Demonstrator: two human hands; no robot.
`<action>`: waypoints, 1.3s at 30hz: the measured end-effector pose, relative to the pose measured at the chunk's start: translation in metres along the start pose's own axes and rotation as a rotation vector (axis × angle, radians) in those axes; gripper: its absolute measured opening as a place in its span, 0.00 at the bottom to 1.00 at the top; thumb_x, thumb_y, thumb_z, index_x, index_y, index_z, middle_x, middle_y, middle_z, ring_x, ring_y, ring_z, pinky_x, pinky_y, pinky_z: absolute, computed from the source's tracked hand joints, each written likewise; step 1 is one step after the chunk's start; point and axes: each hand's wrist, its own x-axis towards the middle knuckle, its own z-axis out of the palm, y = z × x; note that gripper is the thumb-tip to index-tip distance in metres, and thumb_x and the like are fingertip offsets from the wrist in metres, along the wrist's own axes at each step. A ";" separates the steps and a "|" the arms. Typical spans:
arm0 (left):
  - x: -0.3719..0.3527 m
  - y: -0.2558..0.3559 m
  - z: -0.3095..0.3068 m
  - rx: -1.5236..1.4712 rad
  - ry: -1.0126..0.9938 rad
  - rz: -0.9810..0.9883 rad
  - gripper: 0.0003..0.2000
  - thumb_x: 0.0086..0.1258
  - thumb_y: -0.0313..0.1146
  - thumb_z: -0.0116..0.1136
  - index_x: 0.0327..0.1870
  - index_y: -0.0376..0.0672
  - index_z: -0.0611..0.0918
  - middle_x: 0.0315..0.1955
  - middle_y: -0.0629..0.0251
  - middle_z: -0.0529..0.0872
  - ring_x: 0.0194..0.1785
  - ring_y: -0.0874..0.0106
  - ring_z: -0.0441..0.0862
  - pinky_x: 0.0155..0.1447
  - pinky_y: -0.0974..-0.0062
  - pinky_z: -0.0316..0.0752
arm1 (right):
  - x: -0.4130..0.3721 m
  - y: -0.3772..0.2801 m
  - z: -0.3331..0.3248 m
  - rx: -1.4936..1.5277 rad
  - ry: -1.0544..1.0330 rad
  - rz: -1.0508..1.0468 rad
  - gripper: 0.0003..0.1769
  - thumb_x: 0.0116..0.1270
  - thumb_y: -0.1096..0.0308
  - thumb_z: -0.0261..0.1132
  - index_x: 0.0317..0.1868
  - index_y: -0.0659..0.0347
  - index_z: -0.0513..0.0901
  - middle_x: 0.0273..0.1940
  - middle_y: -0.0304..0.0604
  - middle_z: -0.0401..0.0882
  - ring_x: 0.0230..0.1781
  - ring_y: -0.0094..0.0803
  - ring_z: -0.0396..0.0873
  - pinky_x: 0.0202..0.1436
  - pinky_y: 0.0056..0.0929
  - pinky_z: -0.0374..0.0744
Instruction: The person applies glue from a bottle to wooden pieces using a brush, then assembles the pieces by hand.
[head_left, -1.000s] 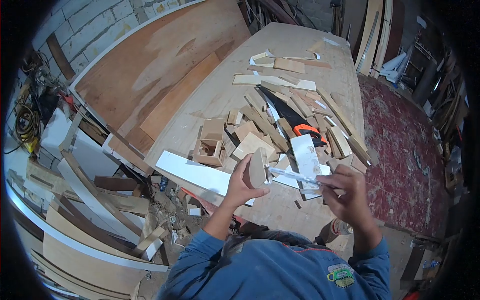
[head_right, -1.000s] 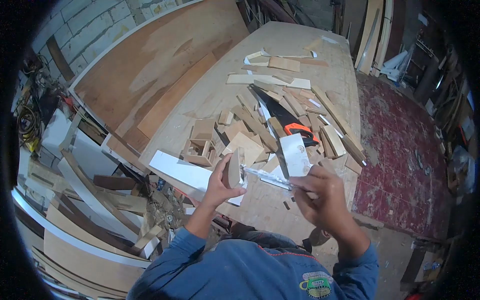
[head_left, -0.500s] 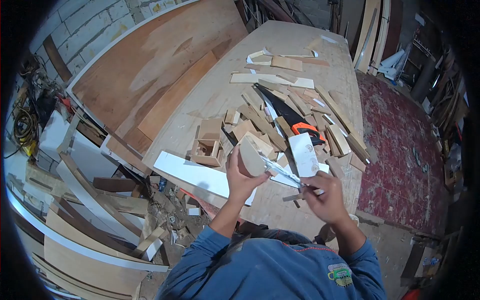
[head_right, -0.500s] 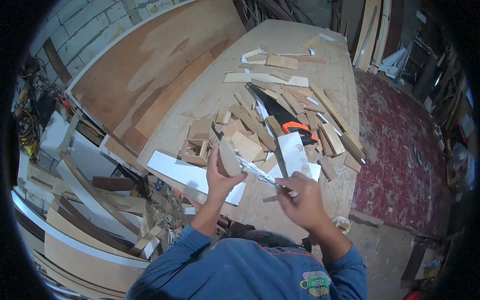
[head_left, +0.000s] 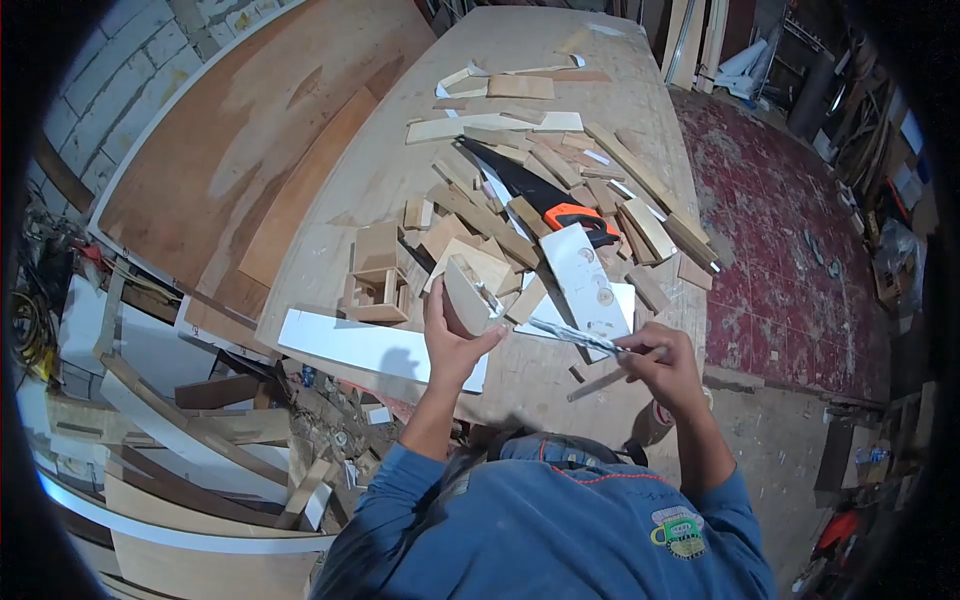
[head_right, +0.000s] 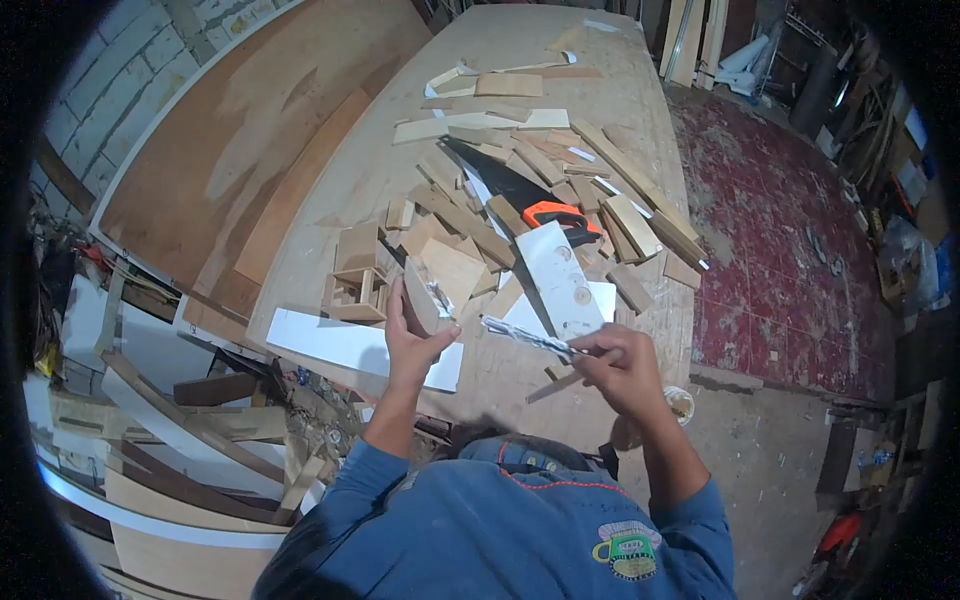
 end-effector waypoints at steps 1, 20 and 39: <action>0.000 -0.005 -0.002 0.090 -0.021 0.013 0.52 0.37 0.33 0.79 0.68 0.34 0.60 0.57 0.54 0.68 0.63 0.62 0.68 0.66 0.65 0.64 | -0.002 0.001 -0.003 0.081 0.045 -0.005 0.09 0.54 0.76 0.66 0.36 0.70 0.86 0.28 0.40 0.78 0.25 0.24 0.77 0.28 0.21 0.73; -0.060 -0.076 0.040 1.175 -0.693 -0.170 0.51 0.34 0.50 0.77 0.64 0.43 0.66 0.59 0.53 0.71 0.65 0.56 0.64 0.65 0.54 0.58 | -0.072 0.075 -0.052 0.296 0.429 0.259 0.11 0.56 0.75 0.68 0.41 0.61 0.79 0.28 0.32 0.75 0.27 0.17 0.75 0.31 0.17 0.76; -0.067 -0.111 0.115 1.096 -1.063 0.265 0.13 0.54 0.41 0.65 0.37 0.45 0.83 0.41 0.61 0.82 0.47 0.62 0.77 0.52 0.59 0.67 | -0.108 0.091 -0.052 0.306 0.591 0.241 0.12 0.56 0.73 0.68 0.42 0.65 0.82 0.30 0.34 0.78 0.29 0.19 0.76 0.34 0.19 0.76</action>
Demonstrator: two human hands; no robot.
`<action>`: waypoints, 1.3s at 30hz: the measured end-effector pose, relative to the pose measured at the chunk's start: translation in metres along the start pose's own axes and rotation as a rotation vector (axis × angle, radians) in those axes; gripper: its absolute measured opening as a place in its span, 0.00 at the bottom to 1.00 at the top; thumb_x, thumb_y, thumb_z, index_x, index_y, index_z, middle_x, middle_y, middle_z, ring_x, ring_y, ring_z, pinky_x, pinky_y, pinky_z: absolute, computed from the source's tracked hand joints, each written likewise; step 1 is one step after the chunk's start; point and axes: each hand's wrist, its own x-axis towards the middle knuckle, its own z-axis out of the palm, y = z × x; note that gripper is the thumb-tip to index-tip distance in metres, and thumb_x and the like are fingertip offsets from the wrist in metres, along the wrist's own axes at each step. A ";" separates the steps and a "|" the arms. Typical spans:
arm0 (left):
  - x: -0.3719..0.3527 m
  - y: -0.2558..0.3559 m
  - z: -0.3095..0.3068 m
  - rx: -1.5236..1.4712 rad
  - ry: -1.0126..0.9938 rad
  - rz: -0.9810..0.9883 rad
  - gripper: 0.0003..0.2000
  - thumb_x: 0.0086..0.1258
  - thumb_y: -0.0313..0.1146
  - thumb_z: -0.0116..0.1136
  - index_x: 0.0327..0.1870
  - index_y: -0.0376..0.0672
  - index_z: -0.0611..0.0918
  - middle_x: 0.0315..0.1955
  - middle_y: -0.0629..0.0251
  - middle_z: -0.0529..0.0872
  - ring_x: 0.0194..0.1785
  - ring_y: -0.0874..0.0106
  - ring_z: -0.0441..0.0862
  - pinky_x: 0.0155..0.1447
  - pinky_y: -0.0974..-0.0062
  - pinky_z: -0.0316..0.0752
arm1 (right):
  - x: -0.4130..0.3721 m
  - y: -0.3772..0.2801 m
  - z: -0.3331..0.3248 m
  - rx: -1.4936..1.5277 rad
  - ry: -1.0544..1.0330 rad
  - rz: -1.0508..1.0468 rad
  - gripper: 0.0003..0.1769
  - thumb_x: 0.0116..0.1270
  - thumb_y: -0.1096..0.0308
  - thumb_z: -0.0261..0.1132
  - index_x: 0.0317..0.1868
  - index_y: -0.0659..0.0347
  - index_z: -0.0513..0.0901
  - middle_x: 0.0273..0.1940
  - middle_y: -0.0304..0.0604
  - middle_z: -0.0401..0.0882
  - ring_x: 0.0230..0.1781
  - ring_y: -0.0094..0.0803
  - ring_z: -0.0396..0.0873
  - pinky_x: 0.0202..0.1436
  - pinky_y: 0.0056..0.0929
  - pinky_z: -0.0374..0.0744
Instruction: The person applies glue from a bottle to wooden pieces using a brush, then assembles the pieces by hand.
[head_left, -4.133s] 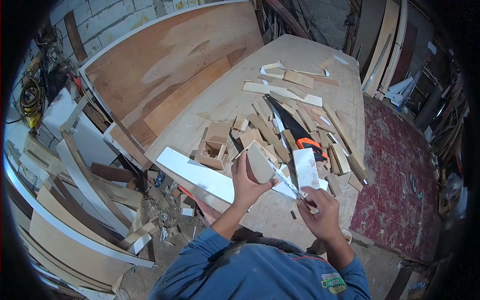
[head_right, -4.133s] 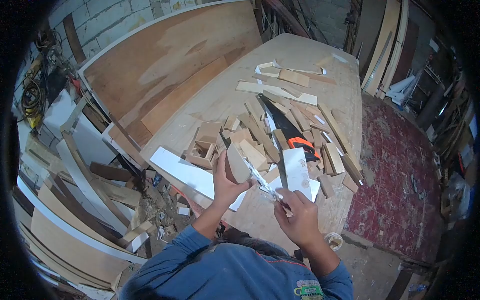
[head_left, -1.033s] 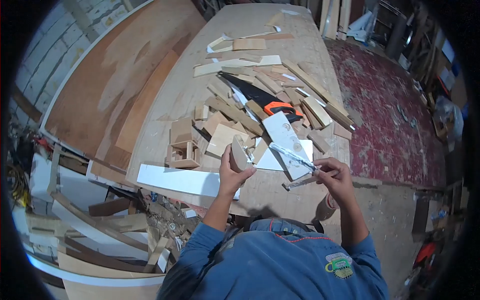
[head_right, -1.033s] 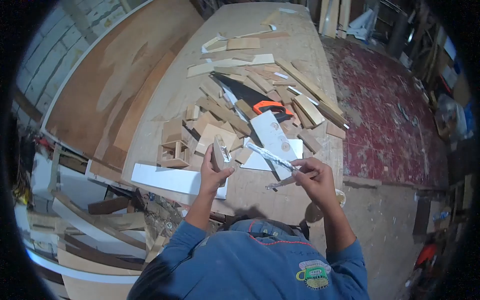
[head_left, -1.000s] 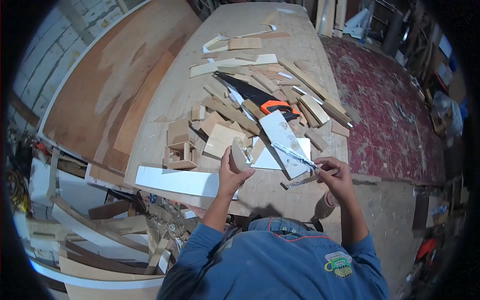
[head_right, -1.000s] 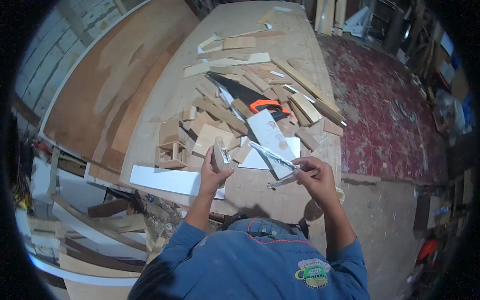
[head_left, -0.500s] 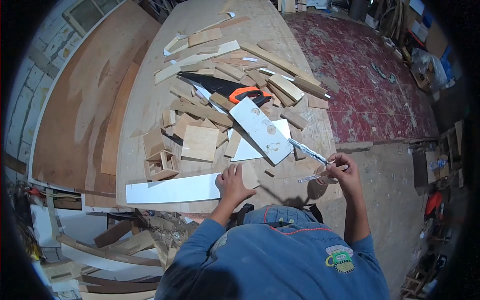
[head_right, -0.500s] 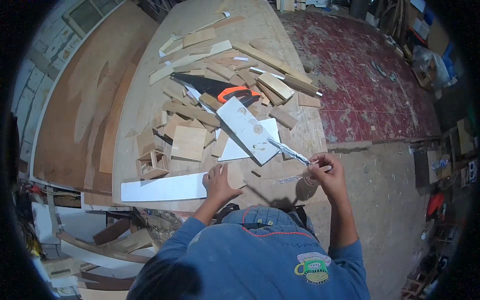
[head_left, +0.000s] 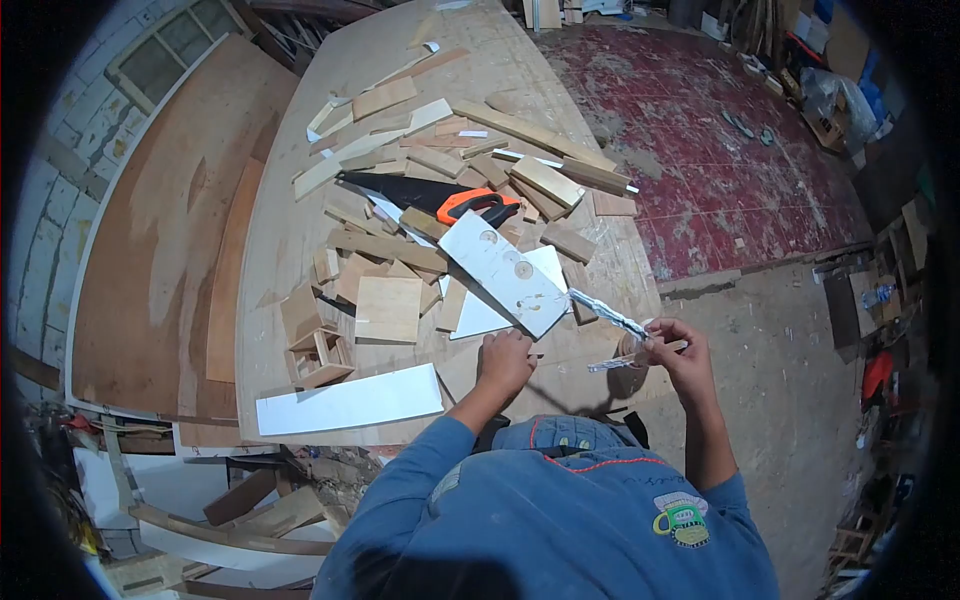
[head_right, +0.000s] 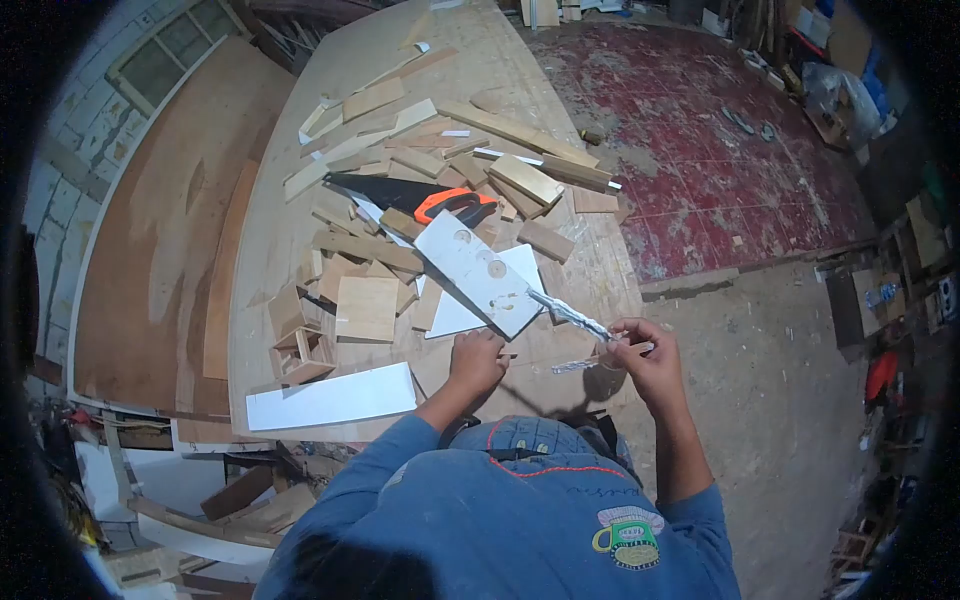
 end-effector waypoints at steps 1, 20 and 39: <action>-0.002 0.000 -0.002 0.003 -0.004 0.009 0.13 0.54 0.41 0.65 0.37 0.45 0.83 0.41 0.61 0.82 0.47 0.62 0.77 0.52 0.59 0.67 | -0.001 0.001 -0.002 0.024 0.004 -0.006 0.12 0.56 0.73 0.68 0.42 0.65 0.82 0.30 0.34 0.78 0.29 0.19 0.76 0.34 0.19 0.75; -0.057 -0.042 -0.026 0.022 -0.104 -0.189 0.56 0.35 0.56 0.76 0.71 0.49 0.62 0.69 0.51 0.60 0.73 0.49 0.52 0.69 0.42 0.51 | -0.022 -0.055 -0.097 -0.692 0.197 -0.091 0.07 0.46 0.74 0.65 0.27 0.67 0.84 0.20 0.41 0.79 0.21 0.22 0.76 0.25 0.23 0.72; -0.057 -0.041 -0.012 -0.016 -0.123 -0.262 0.58 0.35 0.48 0.78 0.74 0.51 0.56 0.68 0.51 0.60 0.73 0.54 0.54 0.70 0.46 0.52 | 0.007 0.021 -0.103 -0.185 0.139 0.090 0.17 0.72 0.57 0.57 0.46 0.62 0.84 0.25 0.31 0.71 0.25 0.21 0.74 0.28 0.22 0.78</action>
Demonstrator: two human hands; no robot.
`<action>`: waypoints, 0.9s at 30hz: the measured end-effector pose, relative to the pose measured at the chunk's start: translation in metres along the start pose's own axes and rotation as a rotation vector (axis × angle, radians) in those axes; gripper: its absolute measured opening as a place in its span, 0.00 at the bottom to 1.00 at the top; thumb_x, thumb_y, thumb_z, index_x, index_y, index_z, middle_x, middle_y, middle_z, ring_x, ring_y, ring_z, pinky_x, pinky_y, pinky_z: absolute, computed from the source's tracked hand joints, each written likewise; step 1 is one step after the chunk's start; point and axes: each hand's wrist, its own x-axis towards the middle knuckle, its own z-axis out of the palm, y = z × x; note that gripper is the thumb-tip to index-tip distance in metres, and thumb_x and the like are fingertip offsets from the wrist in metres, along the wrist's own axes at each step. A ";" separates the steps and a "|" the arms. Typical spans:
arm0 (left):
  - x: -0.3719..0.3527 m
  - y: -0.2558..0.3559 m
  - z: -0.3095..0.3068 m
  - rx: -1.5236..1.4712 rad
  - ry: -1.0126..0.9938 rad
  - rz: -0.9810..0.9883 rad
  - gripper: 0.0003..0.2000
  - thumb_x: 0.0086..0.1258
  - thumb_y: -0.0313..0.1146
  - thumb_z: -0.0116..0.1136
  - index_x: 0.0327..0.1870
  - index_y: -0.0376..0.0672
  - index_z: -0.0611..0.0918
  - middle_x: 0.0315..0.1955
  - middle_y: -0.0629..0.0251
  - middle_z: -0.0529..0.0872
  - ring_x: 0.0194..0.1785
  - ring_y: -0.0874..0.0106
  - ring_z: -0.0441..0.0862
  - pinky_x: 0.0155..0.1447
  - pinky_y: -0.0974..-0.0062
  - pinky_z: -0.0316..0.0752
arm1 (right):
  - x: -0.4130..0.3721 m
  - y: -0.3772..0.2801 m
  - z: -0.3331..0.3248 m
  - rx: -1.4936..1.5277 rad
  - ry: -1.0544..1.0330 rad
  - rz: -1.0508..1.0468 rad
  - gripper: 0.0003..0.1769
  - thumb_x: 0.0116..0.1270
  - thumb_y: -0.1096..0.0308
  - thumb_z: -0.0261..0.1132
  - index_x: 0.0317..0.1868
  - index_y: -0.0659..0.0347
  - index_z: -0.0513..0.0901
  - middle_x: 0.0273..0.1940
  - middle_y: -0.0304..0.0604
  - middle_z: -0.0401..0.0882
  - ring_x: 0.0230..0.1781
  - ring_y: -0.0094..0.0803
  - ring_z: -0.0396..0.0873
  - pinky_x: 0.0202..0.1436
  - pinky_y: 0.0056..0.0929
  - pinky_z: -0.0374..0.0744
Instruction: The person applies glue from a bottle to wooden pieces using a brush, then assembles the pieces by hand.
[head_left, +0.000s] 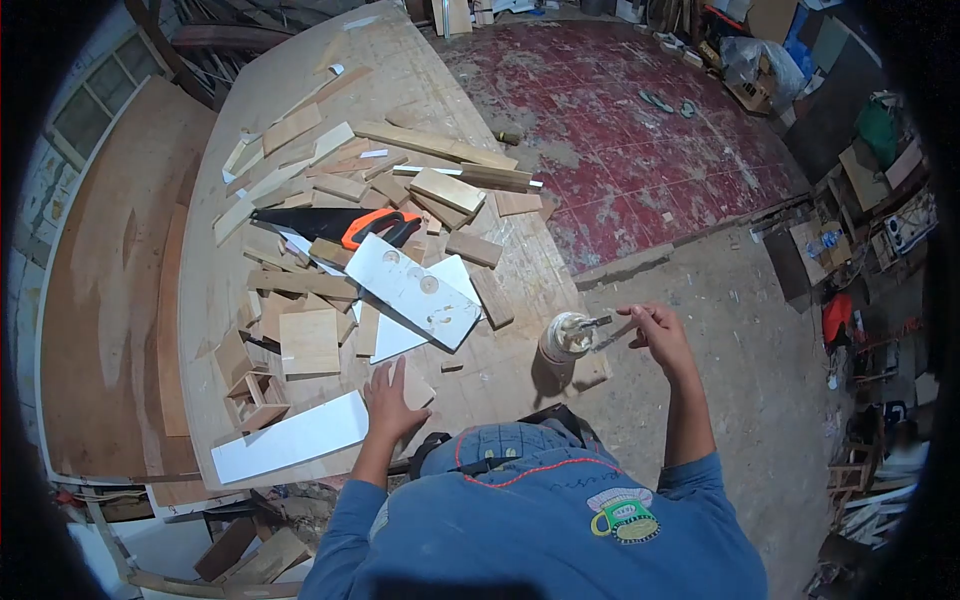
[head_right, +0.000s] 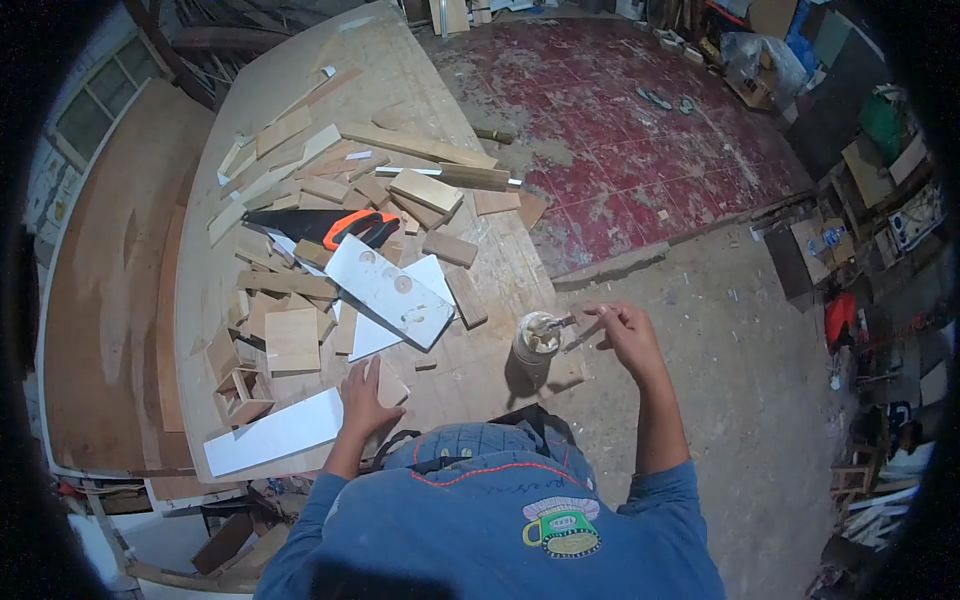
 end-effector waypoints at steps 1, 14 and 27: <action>0.000 0.000 0.000 0.003 0.010 0.008 0.58 0.35 0.47 0.78 0.73 0.50 0.57 0.67 0.51 0.61 0.72 0.54 0.55 0.70 0.48 0.54 | -0.001 -0.001 -0.003 0.004 -0.032 0.031 0.17 0.72 0.57 0.57 0.46 0.62 0.84 0.26 0.32 0.72 0.24 0.21 0.74 0.27 0.22 0.78; -0.002 -0.010 -0.002 -0.067 0.135 0.078 0.55 0.35 0.43 0.77 0.72 0.48 0.60 0.60 0.48 0.70 0.66 0.52 0.66 0.68 0.55 0.60 | 0.022 0.145 -0.040 -0.941 0.180 -0.216 0.14 0.50 0.68 0.71 0.39 0.61 0.86 0.35 0.52 0.84 0.33 0.45 0.83 0.40 0.37 0.80; -0.033 0.010 -0.062 -0.835 0.445 0.161 0.57 0.35 0.38 0.78 0.73 0.44 0.57 0.59 0.49 0.74 0.61 0.57 0.73 0.65 0.62 0.67 | -0.022 -0.008 0.172 -0.598 -0.651 -0.540 0.09 0.58 0.66 0.63 0.32 0.64 0.84 0.31 0.55 0.81 0.34 0.49 0.81 0.39 0.45 0.77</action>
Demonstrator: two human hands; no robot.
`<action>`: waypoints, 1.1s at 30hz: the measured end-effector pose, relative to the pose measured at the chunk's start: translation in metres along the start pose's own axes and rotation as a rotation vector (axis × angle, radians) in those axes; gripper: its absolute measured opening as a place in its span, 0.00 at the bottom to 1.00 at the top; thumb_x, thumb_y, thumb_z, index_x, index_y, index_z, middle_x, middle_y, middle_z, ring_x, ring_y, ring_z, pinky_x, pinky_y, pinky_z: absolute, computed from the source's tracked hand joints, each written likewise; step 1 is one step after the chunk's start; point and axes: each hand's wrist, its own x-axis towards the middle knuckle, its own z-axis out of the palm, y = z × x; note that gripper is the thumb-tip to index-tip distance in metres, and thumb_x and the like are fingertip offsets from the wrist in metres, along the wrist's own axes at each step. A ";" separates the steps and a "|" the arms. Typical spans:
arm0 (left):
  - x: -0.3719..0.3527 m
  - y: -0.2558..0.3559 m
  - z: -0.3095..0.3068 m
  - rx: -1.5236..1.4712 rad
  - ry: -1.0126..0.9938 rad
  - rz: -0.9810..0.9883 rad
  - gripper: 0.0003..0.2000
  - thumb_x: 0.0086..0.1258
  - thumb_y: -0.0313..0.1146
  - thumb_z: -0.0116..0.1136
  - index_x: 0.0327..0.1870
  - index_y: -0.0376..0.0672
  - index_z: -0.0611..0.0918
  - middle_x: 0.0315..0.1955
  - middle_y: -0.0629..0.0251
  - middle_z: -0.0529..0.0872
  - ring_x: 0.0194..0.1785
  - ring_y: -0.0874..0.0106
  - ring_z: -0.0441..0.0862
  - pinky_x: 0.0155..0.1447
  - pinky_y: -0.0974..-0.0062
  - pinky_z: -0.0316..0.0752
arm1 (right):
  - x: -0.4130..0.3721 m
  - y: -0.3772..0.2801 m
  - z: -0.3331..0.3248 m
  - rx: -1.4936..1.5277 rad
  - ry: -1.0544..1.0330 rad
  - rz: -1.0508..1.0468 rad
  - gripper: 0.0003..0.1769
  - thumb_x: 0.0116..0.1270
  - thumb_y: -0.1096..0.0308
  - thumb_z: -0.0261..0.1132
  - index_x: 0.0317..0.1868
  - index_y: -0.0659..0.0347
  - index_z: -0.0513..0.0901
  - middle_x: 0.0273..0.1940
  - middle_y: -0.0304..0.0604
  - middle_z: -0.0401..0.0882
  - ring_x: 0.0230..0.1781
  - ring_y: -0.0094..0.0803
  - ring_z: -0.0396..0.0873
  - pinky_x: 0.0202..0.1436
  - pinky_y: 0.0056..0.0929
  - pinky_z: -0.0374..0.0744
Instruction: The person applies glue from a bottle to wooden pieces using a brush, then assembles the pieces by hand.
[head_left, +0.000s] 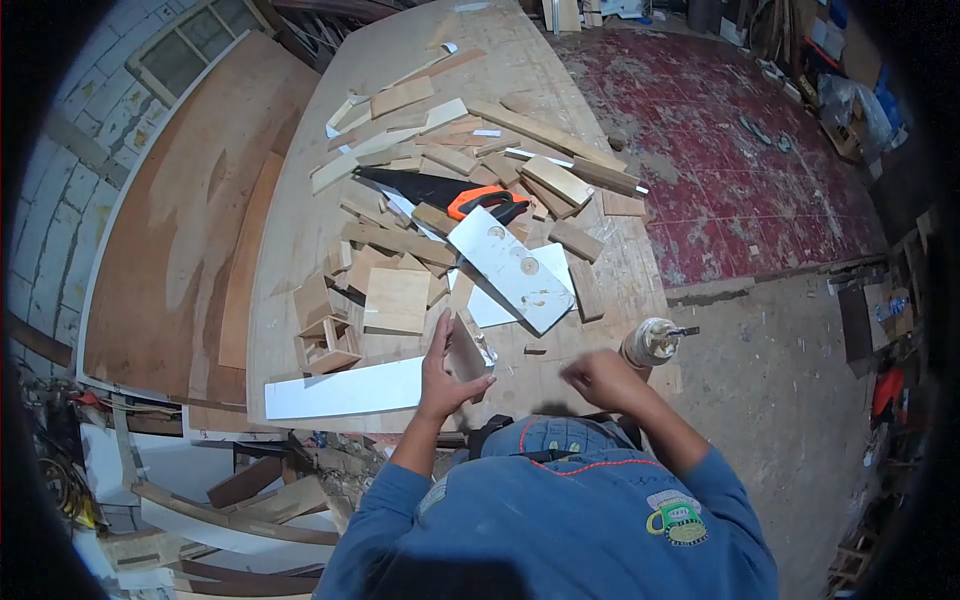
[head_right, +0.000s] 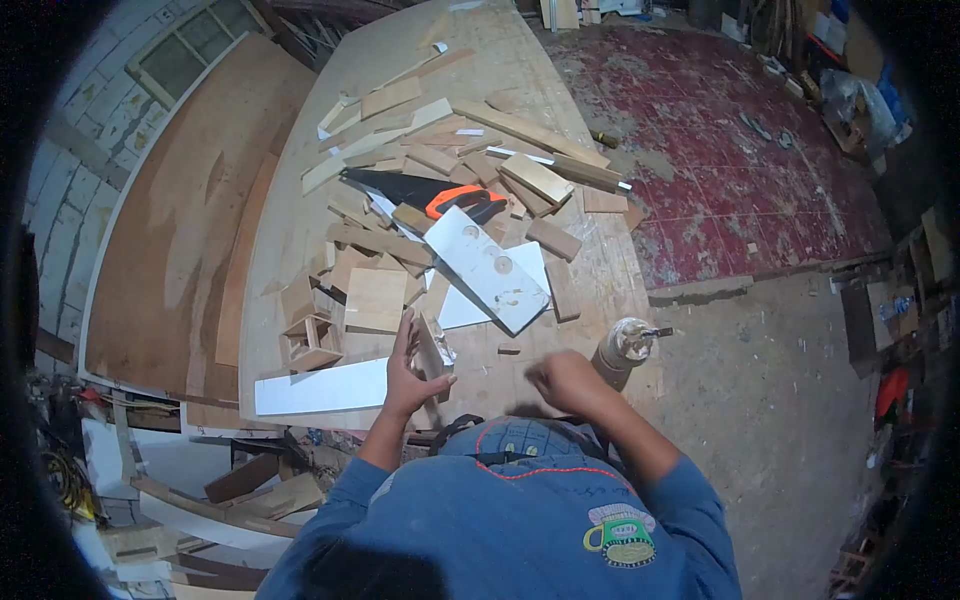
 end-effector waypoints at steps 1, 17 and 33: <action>0.000 0.006 -0.001 -0.085 0.014 0.013 0.57 0.36 0.39 0.78 0.73 0.43 0.56 0.59 0.49 0.73 0.61 0.59 0.72 0.65 0.62 0.66 | 0.025 0.020 0.027 -0.121 0.037 0.025 0.09 0.59 0.67 0.61 0.32 0.63 0.83 0.32 0.54 0.81 0.35 0.50 0.81 0.39 0.47 0.77; -0.013 0.046 -0.031 -0.145 0.216 0.115 0.60 0.36 0.41 0.79 0.73 0.31 0.51 0.66 0.47 0.64 0.69 0.59 0.63 0.72 0.65 0.57 | 0.060 0.020 0.059 0.241 0.226 0.138 0.09 0.56 0.72 0.70 0.38 0.64 0.83 0.37 0.48 0.83 0.34 0.32 0.84 0.34 0.28 0.81; 0.014 0.099 -0.019 0.151 0.342 0.304 0.60 0.37 0.44 0.80 0.72 0.32 0.53 0.55 0.44 0.69 0.58 0.51 0.70 0.62 0.59 0.67 | 0.018 -0.103 -0.044 1.219 0.180 -0.108 0.13 0.62 0.76 0.68 0.47 0.66 0.80 0.37 0.39 0.81 0.36 0.22 0.78 0.41 0.21 0.78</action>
